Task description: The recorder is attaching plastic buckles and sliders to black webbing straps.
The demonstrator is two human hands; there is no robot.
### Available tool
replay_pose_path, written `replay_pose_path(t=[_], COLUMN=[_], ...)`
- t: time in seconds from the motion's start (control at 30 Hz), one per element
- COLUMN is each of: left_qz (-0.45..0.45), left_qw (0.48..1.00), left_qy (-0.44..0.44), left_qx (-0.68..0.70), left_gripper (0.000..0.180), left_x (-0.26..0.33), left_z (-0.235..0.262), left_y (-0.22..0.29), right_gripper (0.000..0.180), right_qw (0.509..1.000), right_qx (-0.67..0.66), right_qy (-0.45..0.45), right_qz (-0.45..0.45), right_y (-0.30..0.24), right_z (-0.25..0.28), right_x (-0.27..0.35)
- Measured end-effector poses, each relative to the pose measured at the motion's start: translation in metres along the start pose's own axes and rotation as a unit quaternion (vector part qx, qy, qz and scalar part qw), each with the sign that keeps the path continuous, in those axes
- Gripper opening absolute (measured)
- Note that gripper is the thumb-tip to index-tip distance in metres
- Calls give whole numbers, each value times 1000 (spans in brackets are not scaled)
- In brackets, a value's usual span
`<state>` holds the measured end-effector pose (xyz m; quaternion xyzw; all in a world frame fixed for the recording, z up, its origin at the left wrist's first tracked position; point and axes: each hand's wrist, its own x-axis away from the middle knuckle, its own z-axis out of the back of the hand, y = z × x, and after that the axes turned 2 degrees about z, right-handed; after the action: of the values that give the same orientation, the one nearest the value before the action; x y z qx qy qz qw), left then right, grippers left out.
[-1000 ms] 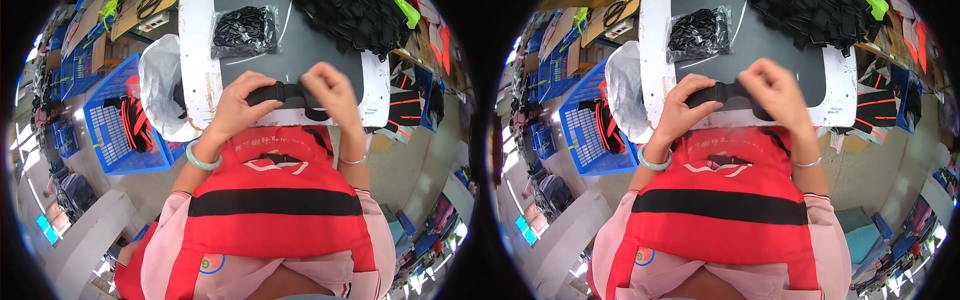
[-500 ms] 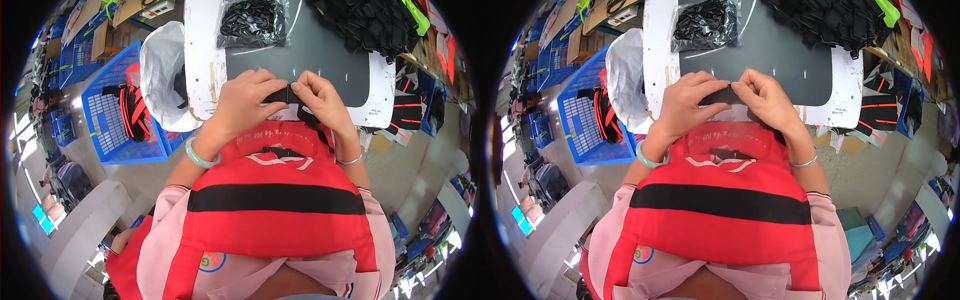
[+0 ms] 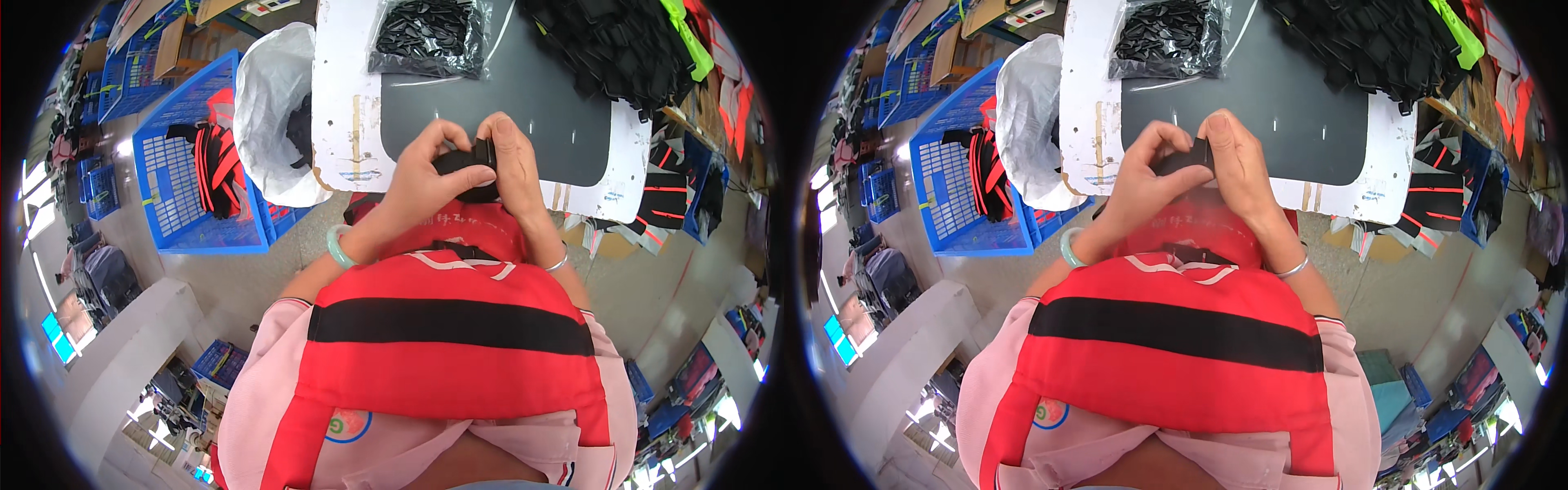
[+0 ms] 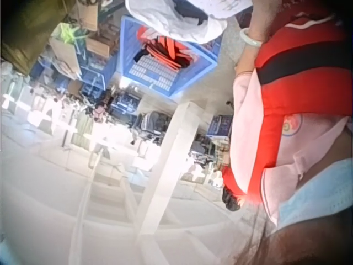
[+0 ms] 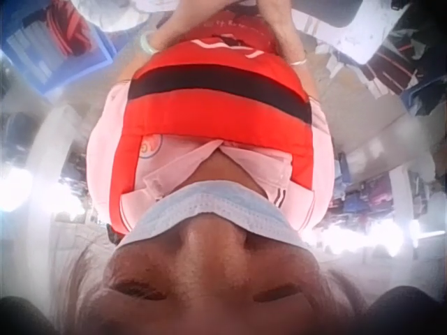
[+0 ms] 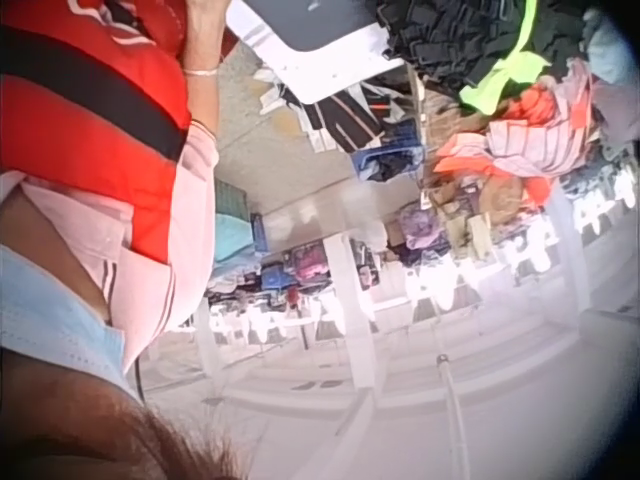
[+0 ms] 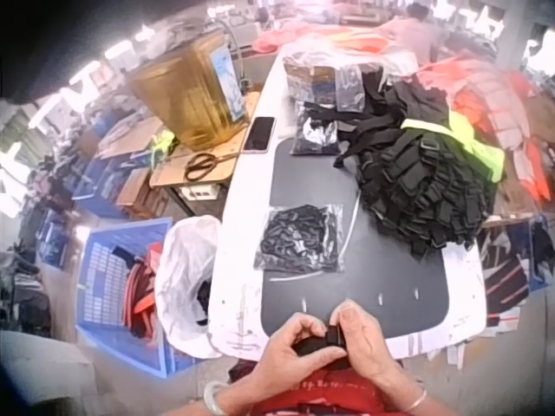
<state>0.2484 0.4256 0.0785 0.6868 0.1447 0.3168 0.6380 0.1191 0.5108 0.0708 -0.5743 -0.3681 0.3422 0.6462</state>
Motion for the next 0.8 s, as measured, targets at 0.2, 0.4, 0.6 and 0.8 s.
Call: replay_pose_path(t=[0.2,0.4,0.6,0.8], left_qz=[12,-87,-258,-291], left_qw=[992,930,862,855], left_qy=[10,147,254,419], left_qx=[129,325,355,91], left_gripper=[13,16,14,10], left_x=[2,1,46,20], left_z=[10,73,202,189], left_y=[6,37,96,77], right_gripper=[29,32,31,23], right_qw=[999,975,984,992], right_qx=[16,170,123,121], right_qy=[-1,-60,-57,7], right_qz=[38,127,116,42], right_y=[-12,-22,4,12], right_z=[-18,-5,11,39], right_x=[-4,-11,-18,-15])
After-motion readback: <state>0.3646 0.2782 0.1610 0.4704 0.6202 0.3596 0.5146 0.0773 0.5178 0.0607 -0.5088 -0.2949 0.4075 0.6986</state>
